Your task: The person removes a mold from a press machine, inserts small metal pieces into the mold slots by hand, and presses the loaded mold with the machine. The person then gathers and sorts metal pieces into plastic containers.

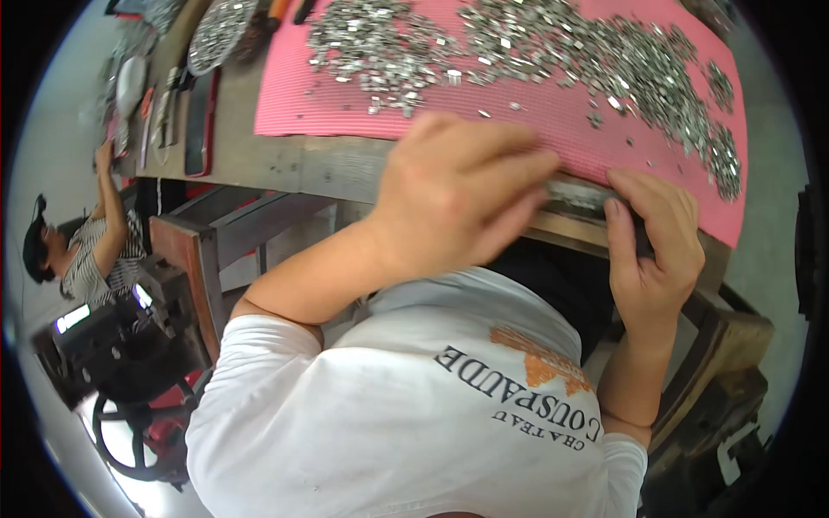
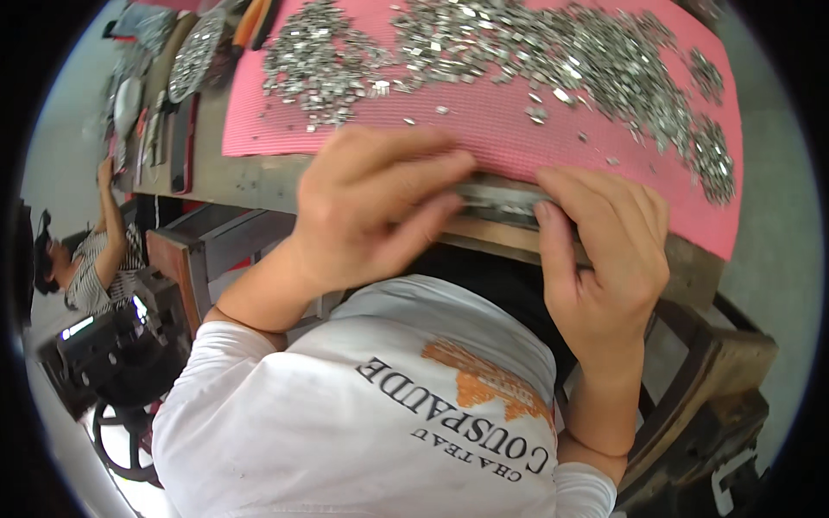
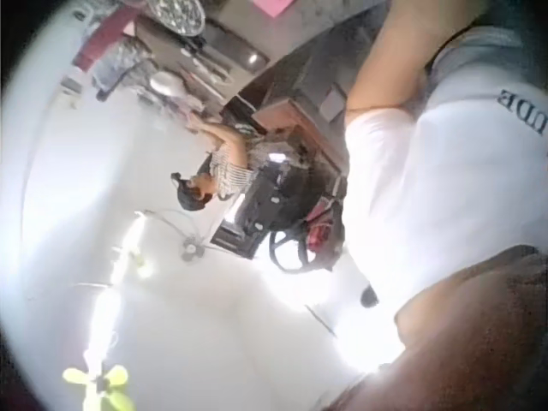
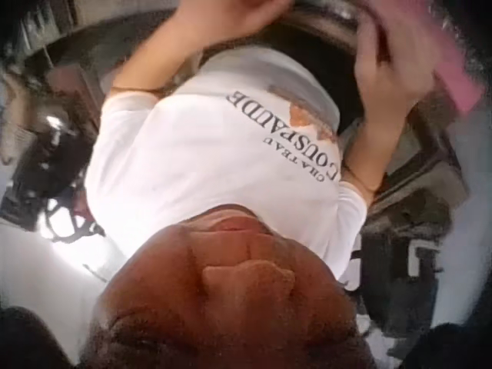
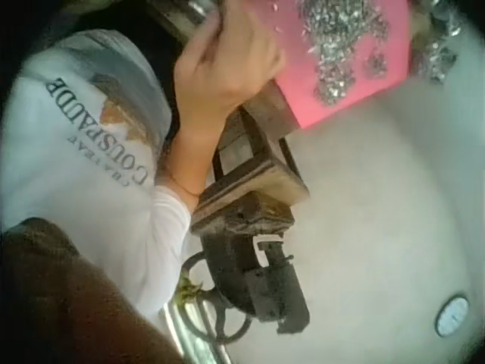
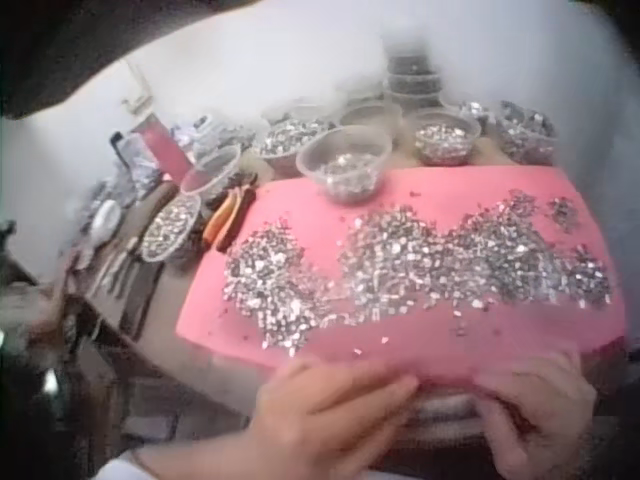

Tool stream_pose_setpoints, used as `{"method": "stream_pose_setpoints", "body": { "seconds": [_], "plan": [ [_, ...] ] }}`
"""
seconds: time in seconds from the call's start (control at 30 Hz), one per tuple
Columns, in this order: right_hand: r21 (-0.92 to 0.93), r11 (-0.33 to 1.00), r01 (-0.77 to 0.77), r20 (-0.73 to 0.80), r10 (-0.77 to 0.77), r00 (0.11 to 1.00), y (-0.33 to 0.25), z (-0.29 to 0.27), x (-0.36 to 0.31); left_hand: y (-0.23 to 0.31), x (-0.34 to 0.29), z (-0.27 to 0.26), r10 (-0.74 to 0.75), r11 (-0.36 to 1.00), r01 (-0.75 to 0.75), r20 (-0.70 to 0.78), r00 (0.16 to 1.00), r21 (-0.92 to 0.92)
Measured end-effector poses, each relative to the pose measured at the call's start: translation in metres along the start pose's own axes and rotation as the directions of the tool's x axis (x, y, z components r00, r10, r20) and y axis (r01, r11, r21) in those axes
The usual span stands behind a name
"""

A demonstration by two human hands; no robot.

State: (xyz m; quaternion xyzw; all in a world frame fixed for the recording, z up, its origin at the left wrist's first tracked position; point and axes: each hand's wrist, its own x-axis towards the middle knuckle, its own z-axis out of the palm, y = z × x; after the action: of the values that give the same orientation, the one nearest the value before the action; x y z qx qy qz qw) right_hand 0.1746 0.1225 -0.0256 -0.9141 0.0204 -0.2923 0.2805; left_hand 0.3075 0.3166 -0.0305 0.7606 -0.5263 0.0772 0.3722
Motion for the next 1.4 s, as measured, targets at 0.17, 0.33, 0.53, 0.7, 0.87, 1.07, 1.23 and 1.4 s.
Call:
{"method": "stream_pose_setpoints", "body": {
  "seconds": [0.17, 0.33, 0.53, 0.7, 0.87, 1.07, 1.23, 1.4],
  "plan": [
    [-0.004, 1.0, 0.028, 0.087, -0.027, 0.996, -0.014, 0.016, 0.023, -0.072, -0.023, -0.056, -0.292, 0.928, 0.349, -0.327, 0.899, 0.13],
    [0.022, 0.995, 0.098, 0.141, -0.1, 0.985, -0.029, 0.048, 0.05, -0.099, -0.047, -0.083, -0.406, 0.812, 0.504, -0.334, 0.85, 0.295],
    [0.055, 0.987, 0.148, 0.181, -0.156, 0.971, -0.049, 0.089, 0.075, -0.105, -0.045, -0.075, -0.397, 0.834, 0.48, -0.308, 0.865, 0.272],
    [0.015, 0.985, 0.172, 0.203, -0.171, 0.964, -0.062, 0.124, 0.098, -0.104, -0.044, -0.075, -0.368, 0.87, 0.439, -0.298, 0.881, 0.224],
    [-0.135, 0.951, 0.278, 0.158, -0.256, 0.954, -0.069, 0.167, 0.114, -0.096, -0.049, -0.068, -0.281, 0.924, 0.339, -0.285, 0.916, 0.177],
    [-0.327, 0.896, 0.301, 0.226, -0.236, 0.945, -0.079, 0.176, 0.118, -0.092, -0.052, -0.065, -0.257, 0.929, 0.304, -0.222, 0.941, 0.212],
    [-0.217, 0.933, 0.286, 0.166, -0.253, 0.953, -0.071, 0.159, 0.115, -0.086, -0.047, -0.074, -0.175, 0.928, 0.206, -0.125, 0.977, 0.311],
    [0.076, 0.997, 0.025, 0.059, -0.03, 0.998, -0.055, 0.102, 0.101, -0.091, -0.047, -0.079, -0.14, 0.925, 0.153, -0.062, 0.988, 0.348]
  ]
}}
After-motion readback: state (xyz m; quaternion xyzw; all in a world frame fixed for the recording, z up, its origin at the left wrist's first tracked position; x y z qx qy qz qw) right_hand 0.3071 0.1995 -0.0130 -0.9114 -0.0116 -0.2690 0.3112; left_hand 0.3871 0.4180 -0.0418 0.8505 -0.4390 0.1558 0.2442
